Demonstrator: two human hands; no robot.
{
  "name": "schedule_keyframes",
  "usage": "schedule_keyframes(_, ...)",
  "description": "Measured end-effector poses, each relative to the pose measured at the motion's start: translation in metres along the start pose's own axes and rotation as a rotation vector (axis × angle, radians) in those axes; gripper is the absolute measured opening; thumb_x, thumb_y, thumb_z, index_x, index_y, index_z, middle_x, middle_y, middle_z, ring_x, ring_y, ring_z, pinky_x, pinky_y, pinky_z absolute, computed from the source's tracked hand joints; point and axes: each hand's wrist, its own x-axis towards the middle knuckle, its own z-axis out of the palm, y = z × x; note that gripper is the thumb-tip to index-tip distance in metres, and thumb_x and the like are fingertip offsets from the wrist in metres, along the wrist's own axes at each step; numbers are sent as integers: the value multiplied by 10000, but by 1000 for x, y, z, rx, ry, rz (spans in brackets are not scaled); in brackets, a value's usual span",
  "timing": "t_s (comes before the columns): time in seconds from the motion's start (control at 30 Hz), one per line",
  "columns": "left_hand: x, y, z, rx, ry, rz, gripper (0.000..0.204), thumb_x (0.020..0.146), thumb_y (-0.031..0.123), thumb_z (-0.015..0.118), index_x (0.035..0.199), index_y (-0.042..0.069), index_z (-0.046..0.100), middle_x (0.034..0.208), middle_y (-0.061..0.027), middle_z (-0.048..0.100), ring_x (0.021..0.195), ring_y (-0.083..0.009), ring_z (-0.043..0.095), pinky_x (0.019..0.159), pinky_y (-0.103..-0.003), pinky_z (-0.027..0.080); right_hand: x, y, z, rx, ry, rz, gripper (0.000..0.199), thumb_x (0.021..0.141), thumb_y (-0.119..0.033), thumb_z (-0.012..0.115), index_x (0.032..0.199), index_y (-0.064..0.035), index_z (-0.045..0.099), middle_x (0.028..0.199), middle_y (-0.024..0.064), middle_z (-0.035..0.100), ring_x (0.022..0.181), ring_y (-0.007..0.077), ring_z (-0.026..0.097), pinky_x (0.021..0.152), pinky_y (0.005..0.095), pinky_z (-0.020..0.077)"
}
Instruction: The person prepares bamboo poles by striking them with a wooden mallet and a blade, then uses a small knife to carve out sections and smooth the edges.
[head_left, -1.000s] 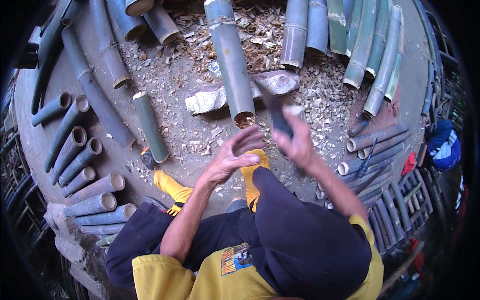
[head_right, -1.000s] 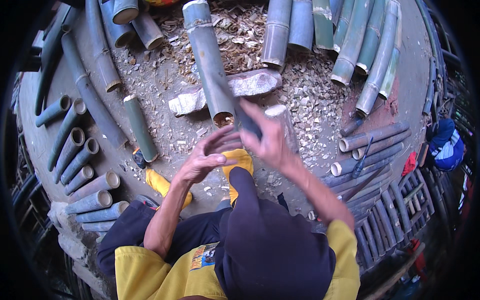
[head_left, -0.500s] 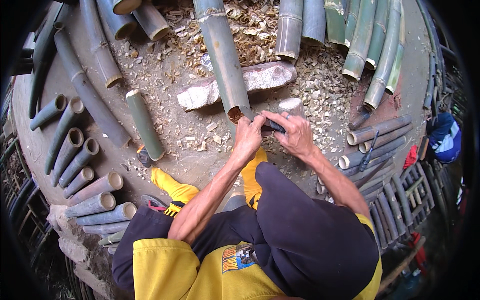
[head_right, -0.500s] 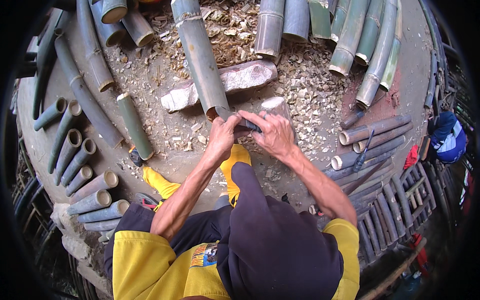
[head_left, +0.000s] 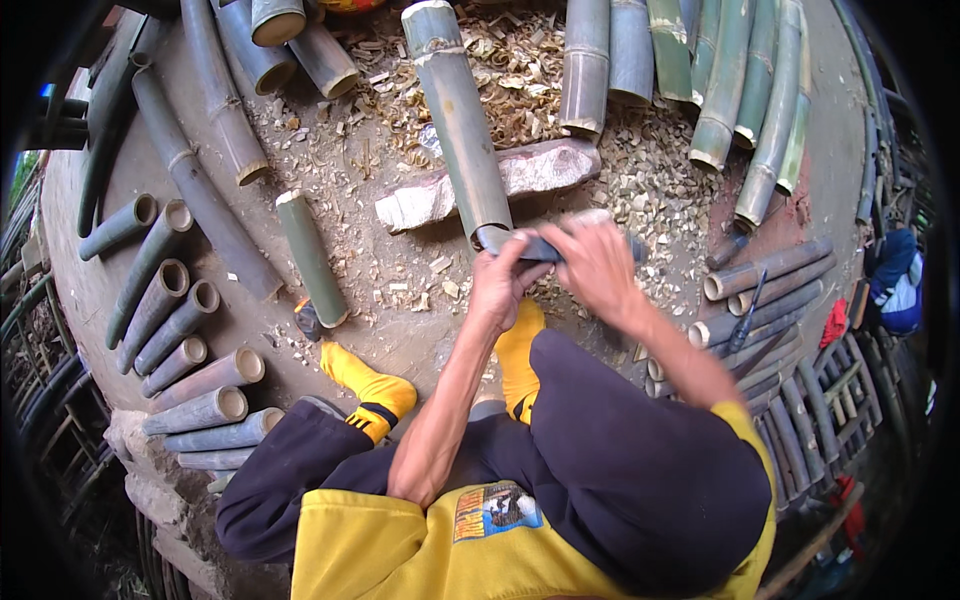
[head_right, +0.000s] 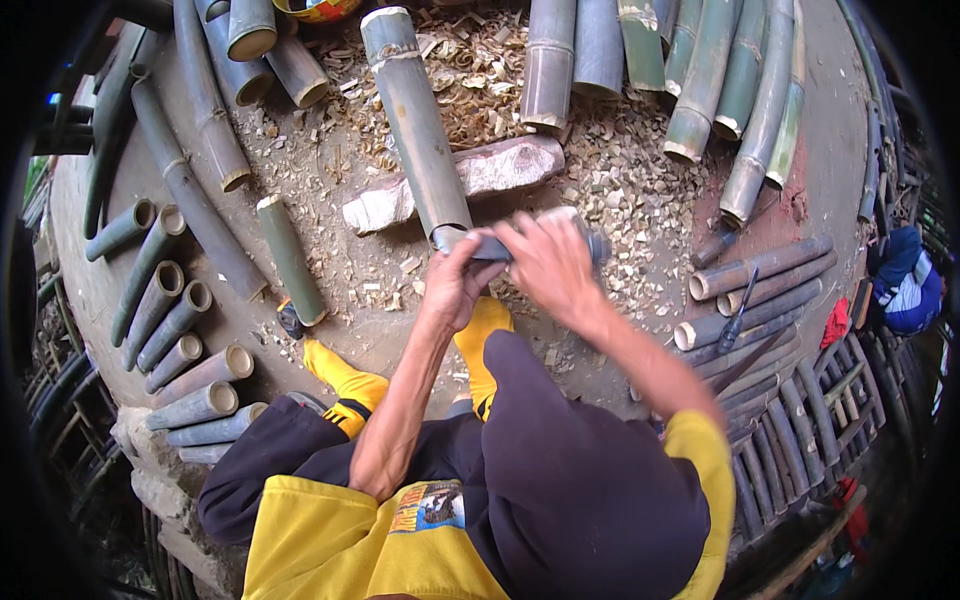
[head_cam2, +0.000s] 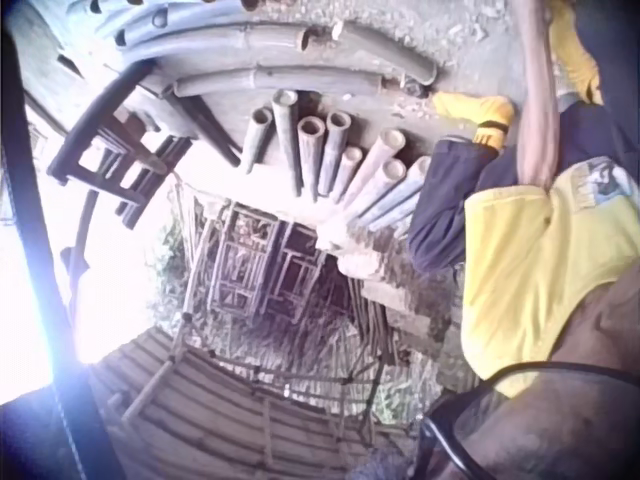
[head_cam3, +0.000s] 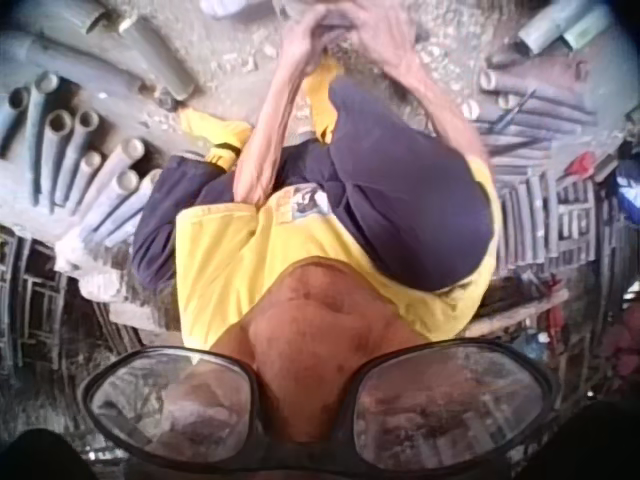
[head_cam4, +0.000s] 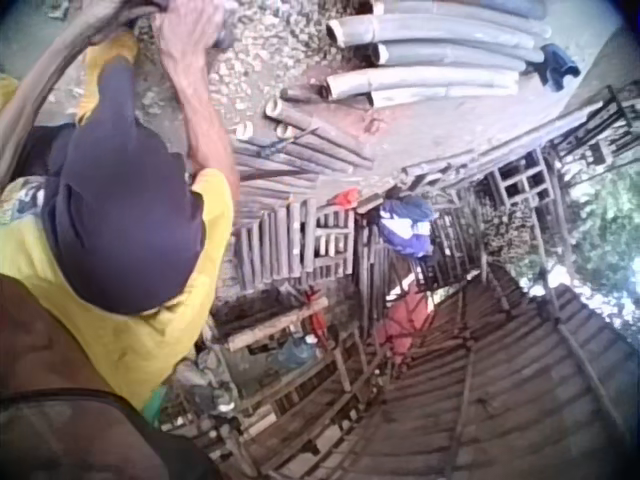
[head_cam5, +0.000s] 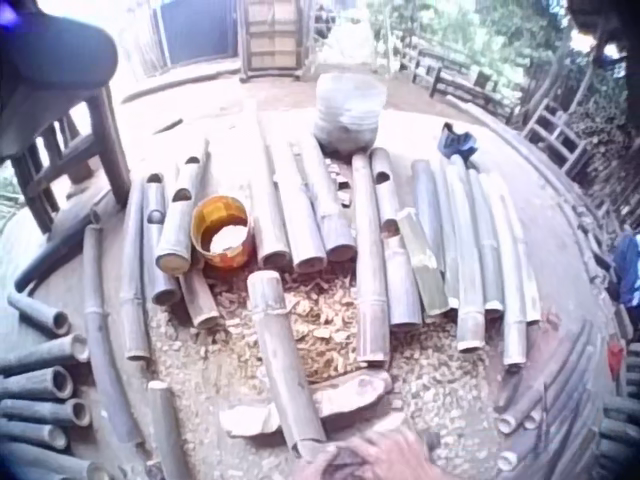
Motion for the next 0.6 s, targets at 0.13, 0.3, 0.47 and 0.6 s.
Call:
schedule_keyframes(0.13,10,19,3,688,-51,-217,255,858,157,584,999,-55,592,961,-138,632,884,-190,646,743,-302,570,-33,-17,15,315,-140,484,276,681,-130,610,957,-136,624,773,106,609,692,295,600,650,439,459)
schedule_keyframes(0.3,4,-1,-5,-75,-130,4,248,883,118,551,1050,-66,571,996,-140,631,922,-223,643,790,-320,571,5,-1,-12,-157,-102,21,146,715,-146,601,849,-98,631,738,89,625,694,262,618,635,401,453)
schedule_keyframes(0.47,6,-11,-12,-656,-202,73,273,901,117,557,1129,-31,538,1109,-105,588,1087,-197,559,967,-357,480,58,-14,-19,-454,-64,-456,165,721,-140,618,873,-83,644,721,55,624,720,209,616,658,345,440)
schedule_keyframes(0.6,1,2,4,-96,26,-70,243,869,119,587,1045,-48,572,999,-107,622,919,-187,611,846,-343,530,-4,-2,4,-49,24,33,233,699,-122,625,931,-104,638,763,90,630,768,271,629,674,417,456)
